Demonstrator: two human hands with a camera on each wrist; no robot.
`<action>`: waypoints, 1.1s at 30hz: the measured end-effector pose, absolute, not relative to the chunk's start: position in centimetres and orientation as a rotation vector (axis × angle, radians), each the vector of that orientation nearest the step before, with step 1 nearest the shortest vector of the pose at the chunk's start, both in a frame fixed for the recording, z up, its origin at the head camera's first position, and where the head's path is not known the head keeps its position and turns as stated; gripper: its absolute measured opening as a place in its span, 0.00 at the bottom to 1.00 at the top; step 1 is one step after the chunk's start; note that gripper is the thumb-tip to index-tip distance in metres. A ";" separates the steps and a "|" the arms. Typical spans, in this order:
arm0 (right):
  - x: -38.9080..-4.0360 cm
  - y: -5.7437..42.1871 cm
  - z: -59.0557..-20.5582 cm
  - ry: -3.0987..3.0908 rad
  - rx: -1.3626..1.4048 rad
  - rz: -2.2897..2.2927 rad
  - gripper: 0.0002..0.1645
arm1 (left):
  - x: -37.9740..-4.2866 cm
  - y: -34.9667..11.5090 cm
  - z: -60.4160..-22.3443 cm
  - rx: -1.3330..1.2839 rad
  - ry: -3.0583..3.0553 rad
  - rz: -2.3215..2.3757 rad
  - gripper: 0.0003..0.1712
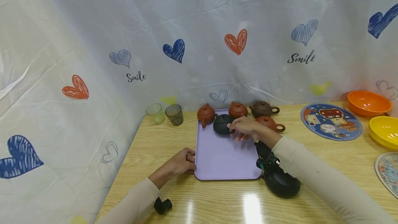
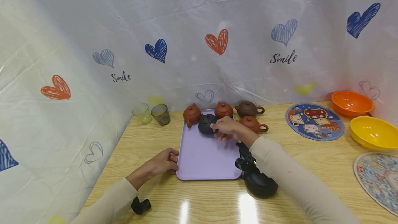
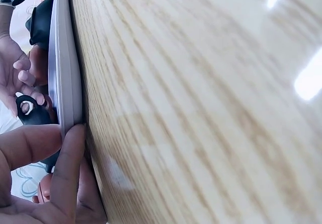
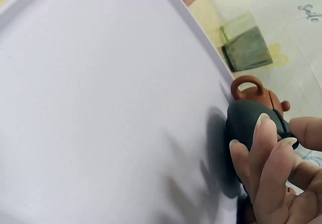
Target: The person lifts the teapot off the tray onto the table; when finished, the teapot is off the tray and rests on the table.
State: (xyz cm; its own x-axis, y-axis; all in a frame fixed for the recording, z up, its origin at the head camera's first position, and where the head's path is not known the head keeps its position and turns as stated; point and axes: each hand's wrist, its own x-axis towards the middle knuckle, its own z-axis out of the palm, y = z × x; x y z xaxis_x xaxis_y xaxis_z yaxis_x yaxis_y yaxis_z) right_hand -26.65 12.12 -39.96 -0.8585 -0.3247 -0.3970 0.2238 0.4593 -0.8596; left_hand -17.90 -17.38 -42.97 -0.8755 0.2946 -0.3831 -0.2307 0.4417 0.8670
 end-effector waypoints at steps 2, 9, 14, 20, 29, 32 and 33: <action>-26.7 12.3 -39.9 2.180 -0.068 -1.419 0.24 | -17.9 -17.4 -42.9 0.045 2.211 1.437 0.33; -26.7 12.8 -39.4 2.160 -0.072 -1.441 0.22 | -18.1 -17.6 -43.1 0.038 2.218 1.421 0.34; -26.5 13.2 -38.8 2.192 -0.116 -1.413 0.19 | -18.0 -17.6 -43.0 0.031 2.222 1.411 0.33; -26.1 14.1 -38.2 2.207 -0.174 -1.401 0.20 | -17.9 -17.6 -42.8 0.028 2.232 1.402 0.33; -25.4 16.1 -37.2 2.169 -0.218 -1.480 0.16 | -17.9 -17.5 -42.9 0.023 2.241 1.408 0.31; -25.3 17.1 -36.5 2.160 -0.232 -1.498 0.15 | -18.0 -17.5 -42.9 0.023 2.240 1.413 0.31; -25.3 17.4 -36.3 2.157 -0.248 -1.500 0.16 | -18.0 -17.5 -42.9 0.021 2.240 1.413 0.31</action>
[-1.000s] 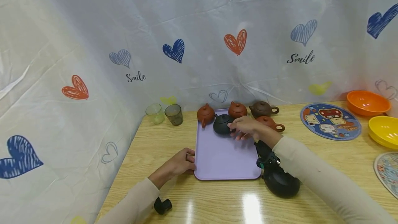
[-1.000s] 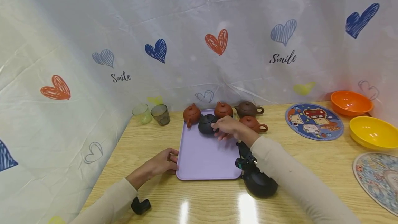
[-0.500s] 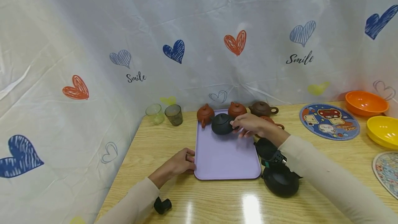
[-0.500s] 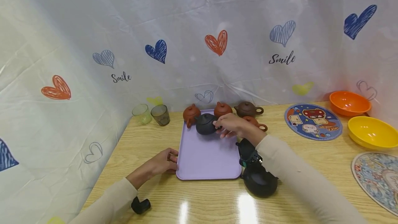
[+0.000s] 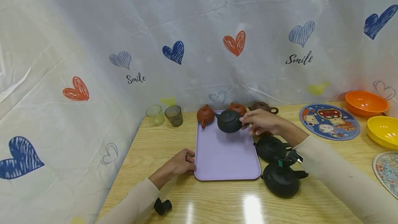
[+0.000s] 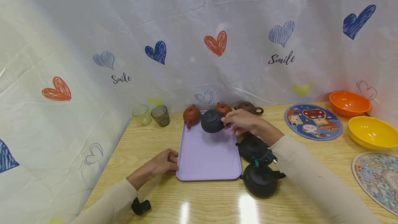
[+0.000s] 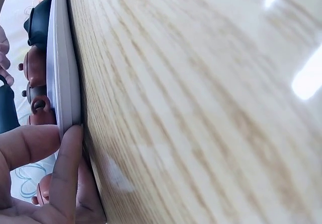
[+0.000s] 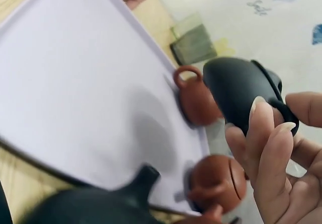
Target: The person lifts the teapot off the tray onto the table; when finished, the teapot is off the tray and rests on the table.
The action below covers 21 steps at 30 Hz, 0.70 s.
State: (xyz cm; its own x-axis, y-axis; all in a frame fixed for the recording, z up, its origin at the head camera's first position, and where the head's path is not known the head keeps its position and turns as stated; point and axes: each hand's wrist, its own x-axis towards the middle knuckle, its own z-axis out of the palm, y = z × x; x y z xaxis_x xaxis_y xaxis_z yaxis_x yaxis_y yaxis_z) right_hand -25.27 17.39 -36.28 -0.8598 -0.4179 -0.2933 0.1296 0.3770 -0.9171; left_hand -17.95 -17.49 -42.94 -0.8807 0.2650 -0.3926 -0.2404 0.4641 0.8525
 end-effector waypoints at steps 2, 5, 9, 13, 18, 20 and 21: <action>-25.2 18.2 -36.0 2.161 -0.268 -1.499 0.17 | -17.9 -17.5 -43.0 0.020 2.239 1.416 0.32; -25.1 19.4 -35.8 2.163 -0.285 -1.499 0.19 | -17.9 -17.5 -43.1 0.017 2.232 1.422 0.32; -24.8 21.4 -35.6 2.187 -0.311 -1.491 0.19 | -17.9 -17.4 -43.2 0.018 2.223 1.425 0.32; -24.6 23.5 -35.4 2.194 -0.320 -1.492 0.18 | -18.0 -17.5 -43.2 0.020 2.223 1.425 0.31; -24.5 26.0 -35.4 2.203 -0.327 -1.484 0.18 | -18.0 -17.4 -43.1 0.011 2.234 1.412 0.32; -24.6 27.1 -35.5 2.215 -0.328 -1.471 0.18 | -18.0 -17.4 -43.0 0.002 2.236 1.407 0.32; -24.6 27.6 -35.6 2.223 -0.323 -1.468 0.18 | -18.0 -17.4 -43.0 0.002 2.239 1.404 0.32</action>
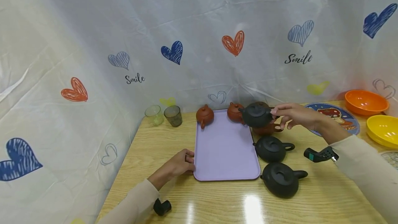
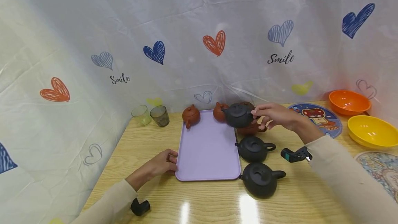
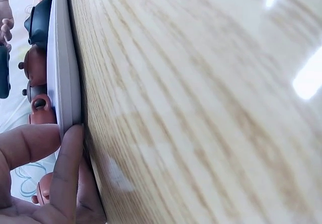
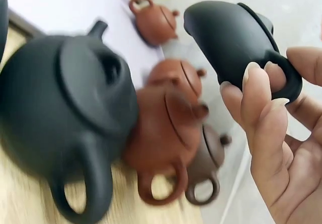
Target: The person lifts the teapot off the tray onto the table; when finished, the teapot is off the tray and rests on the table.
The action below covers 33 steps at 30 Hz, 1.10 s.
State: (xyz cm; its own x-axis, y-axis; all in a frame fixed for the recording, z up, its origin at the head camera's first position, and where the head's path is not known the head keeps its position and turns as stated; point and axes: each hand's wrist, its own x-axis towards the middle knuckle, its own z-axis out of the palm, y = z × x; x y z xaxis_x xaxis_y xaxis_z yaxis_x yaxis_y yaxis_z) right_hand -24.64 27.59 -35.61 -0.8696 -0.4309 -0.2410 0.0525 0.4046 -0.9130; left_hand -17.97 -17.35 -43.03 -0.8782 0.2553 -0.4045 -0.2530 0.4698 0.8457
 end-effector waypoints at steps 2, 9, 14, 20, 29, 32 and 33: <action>-24.8 28.6 -35.8 2.231 -0.317 -1.466 0.18 | -17.9 -17.4 -43.0 0.003 2.242 1.401 0.32; -25.2 32.2 -36.4 2.248 -0.331 -1.455 0.18 | -17.9 -17.5 -43.1 0.011 2.247 1.398 0.32; -25.8 34.7 -36.8 2.221 -0.391 -1.455 0.17 | -17.9 -17.5 -43.1 0.012 2.248 1.399 0.32; -26.5 37.5 -37.2 2.245 -0.374 -1.373 0.17 | -17.9 -17.4 -43.0 0.015 2.253 1.396 0.32; -27.3 40.2 -38.3 2.190 -0.328 -1.325 0.17 | -18.0 -17.4 -43.0 0.013 2.252 1.396 0.31; -27.5 40.5 -38.5 2.183 -0.289 -1.278 0.16 | -18.1 -17.4 -43.0 0.020 2.252 1.391 0.31; -27.6 40.5 -38.6 2.192 -0.284 -1.260 0.17 | -18.0 -17.5 -42.9 0.018 2.251 1.390 0.31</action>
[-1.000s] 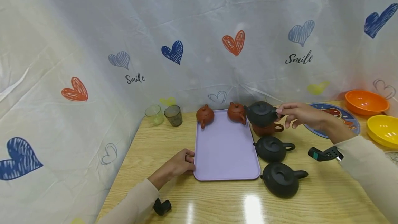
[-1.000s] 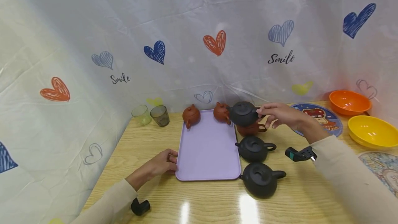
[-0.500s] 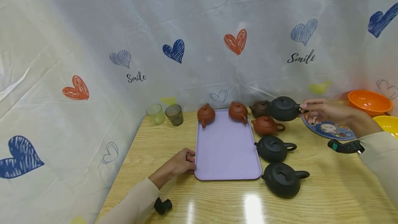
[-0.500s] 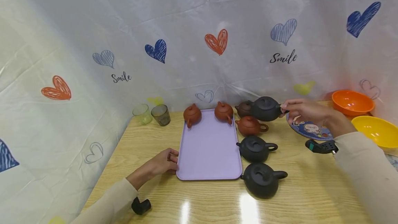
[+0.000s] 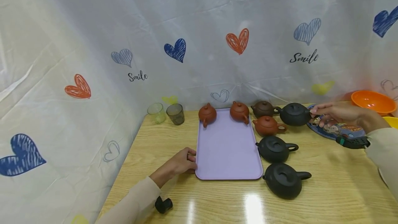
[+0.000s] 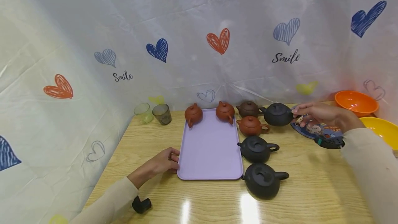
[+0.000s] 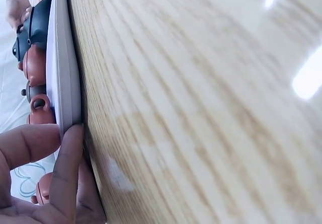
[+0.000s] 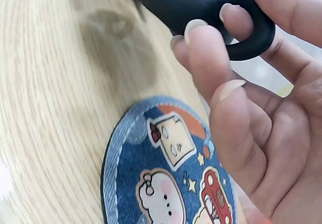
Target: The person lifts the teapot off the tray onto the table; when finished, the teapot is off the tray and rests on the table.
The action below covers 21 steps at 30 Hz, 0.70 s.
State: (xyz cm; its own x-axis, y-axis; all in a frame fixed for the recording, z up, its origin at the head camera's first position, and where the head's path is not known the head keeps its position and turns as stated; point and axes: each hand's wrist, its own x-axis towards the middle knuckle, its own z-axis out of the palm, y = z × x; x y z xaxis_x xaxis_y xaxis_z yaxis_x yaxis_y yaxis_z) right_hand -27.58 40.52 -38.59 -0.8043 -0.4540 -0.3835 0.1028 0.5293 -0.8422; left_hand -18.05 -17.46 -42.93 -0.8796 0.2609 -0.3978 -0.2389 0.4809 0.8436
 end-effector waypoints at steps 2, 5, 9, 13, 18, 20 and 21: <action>-27.7 40.6 -38.8 2.210 -0.245 -1.243 0.18 | -18.1 -17.5 -43.0 0.024 2.253 1.388 0.31; -27.8 40.6 -39.0 2.228 -0.200 -1.229 0.21 | -18.2 -17.4 -43.0 0.019 2.250 1.388 0.31; -28.2 40.7 -39.4 2.189 -0.172 -1.231 0.21 | -18.2 -17.4 -43.1 0.022 2.242 1.393 0.31; -28.5 40.8 -39.8 2.130 -0.198 -1.218 0.18 | -18.2 -17.3 -43.1 0.027 2.229 1.398 0.31; -28.7 40.5 -40.1 2.118 -0.215 -1.218 0.18 | -18.1 -17.4 -43.0 0.023 2.221 1.407 0.30; -28.7 40.2 -40.3 2.144 -0.200 -1.223 0.20 | -18.0 -17.4 -42.9 0.020 2.229 1.407 0.30; -28.8 40.1 -40.3 2.160 -0.194 -1.221 0.22 | -18.0 -17.4 -42.9 0.017 2.232 1.408 0.30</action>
State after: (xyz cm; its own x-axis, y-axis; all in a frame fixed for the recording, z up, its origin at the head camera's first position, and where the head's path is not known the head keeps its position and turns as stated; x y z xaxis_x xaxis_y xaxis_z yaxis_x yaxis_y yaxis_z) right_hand -28.77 40.14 -40.34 -0.7837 -0.4193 -0.4583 0.1764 0.5572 -0.8114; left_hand -18.02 -17.43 -42.88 -0.8763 0.2675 -0.4008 -0.2466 0.4656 0.8499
